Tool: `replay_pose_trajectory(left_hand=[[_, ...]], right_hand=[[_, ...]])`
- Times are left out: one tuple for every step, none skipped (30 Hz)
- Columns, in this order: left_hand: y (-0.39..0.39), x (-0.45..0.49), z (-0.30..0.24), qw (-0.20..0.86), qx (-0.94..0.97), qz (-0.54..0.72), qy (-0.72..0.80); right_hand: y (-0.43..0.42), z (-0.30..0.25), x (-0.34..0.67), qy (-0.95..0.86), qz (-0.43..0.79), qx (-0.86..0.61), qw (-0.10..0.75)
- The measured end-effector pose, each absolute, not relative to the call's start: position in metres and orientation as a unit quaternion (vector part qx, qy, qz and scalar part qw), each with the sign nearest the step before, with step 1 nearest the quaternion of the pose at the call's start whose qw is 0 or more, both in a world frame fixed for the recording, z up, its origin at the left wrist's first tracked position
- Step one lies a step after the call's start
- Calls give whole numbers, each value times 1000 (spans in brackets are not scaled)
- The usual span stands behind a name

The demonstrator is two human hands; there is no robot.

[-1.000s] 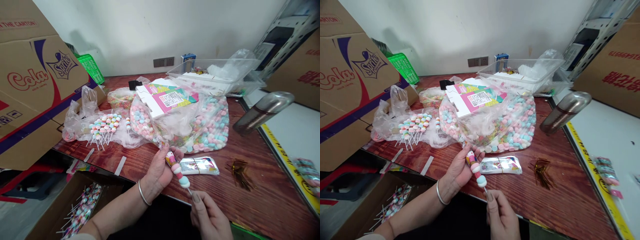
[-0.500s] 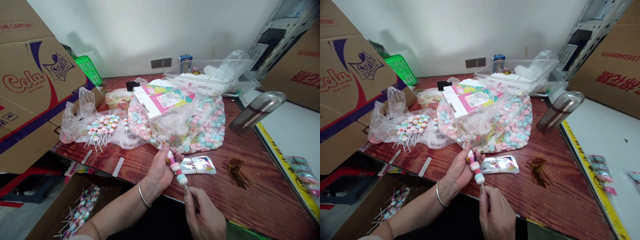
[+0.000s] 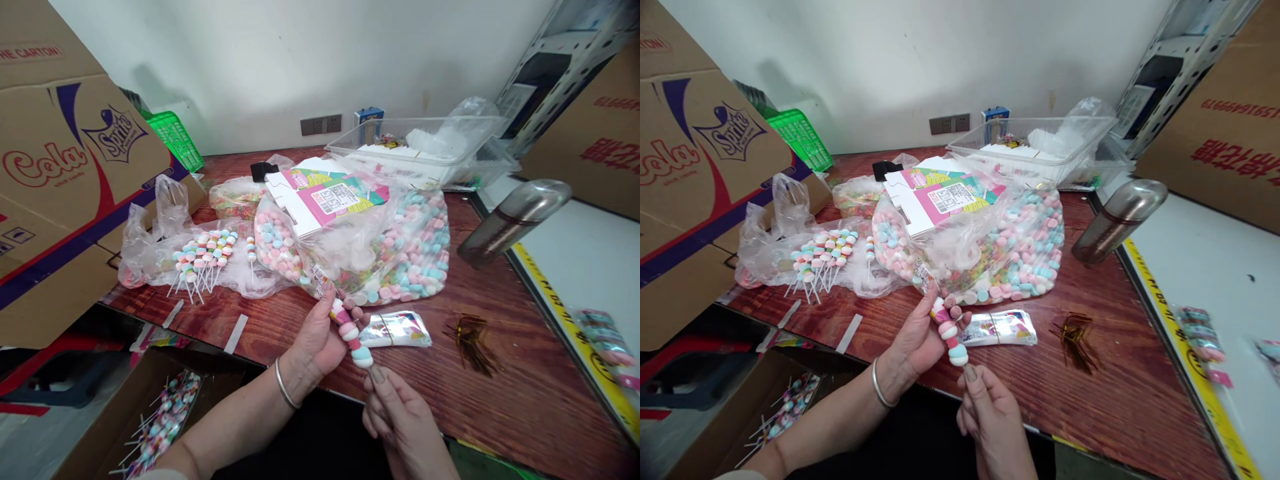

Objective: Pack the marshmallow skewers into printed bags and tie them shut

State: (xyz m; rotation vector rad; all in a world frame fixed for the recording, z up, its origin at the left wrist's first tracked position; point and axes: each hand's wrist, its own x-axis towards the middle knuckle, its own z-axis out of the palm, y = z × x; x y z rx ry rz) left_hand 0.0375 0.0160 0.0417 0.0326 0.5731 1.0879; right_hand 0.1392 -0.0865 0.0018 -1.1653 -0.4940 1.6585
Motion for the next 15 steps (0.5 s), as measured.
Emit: replay_pose_trajectory(left_hand=[[16, 37, 42, 812, 16, 511, 281], [17, 37, 42, 808, 16, 512, 293], [17, 37, 41, 804, 15, 511, 305], [17, 38, 41, 801, 14, 509, 315], [16, 38, 40, 800, 12, 507, 322], [17, 38, 39, 800, 9, 505, 325], [17, 39, 39, 800, 6, 503, 327], [17, 39, 39, 801, 1, 501, 328], [17, 39, 38, 802, -2, 499, 328], [17, 39, 38, 803, -5, 497, 329], [17, 40, 38, 804, -7, 495, 329], [17, 40, 38, 805, -7, 494, 328], [17, 41, 38, 807, -4, 494, 324], [16, 41, 38, 809, 0, 494, 319], [15, 41, 38, 811, 4, 493, 313]], right_hand=[[-86, 0, 141, -250, 644, -512, 510], [-87, -2, 142, -306, 589, -543, 515], [-87, -5, 144, -364, 524, -571, 516], [-88, -7, 145, -420, 454, -594, 514], [-88, -8, 146, -472, 383, -608, 511], [-89, -10, 147, -516, 316, -612, 510], [-90, -11, 147, -552, 254, -607, 511], [-91, -12, 147, -584, 200, -598, 512], [-91, -13, 147, -608, 152, -587, 513], [-91, -13, 147, -621, 116, -579, 515], [-91, -13, 146, -626, 98, -578, 515], [-91, -13, 146, -622, 103, -583, 512], [-91, -12, 146, -610, 132, -595, 506], [-90, -11, 147, -591, 180, -610, 497], [-90, -10, 147, -564, 242, -622, 486]])
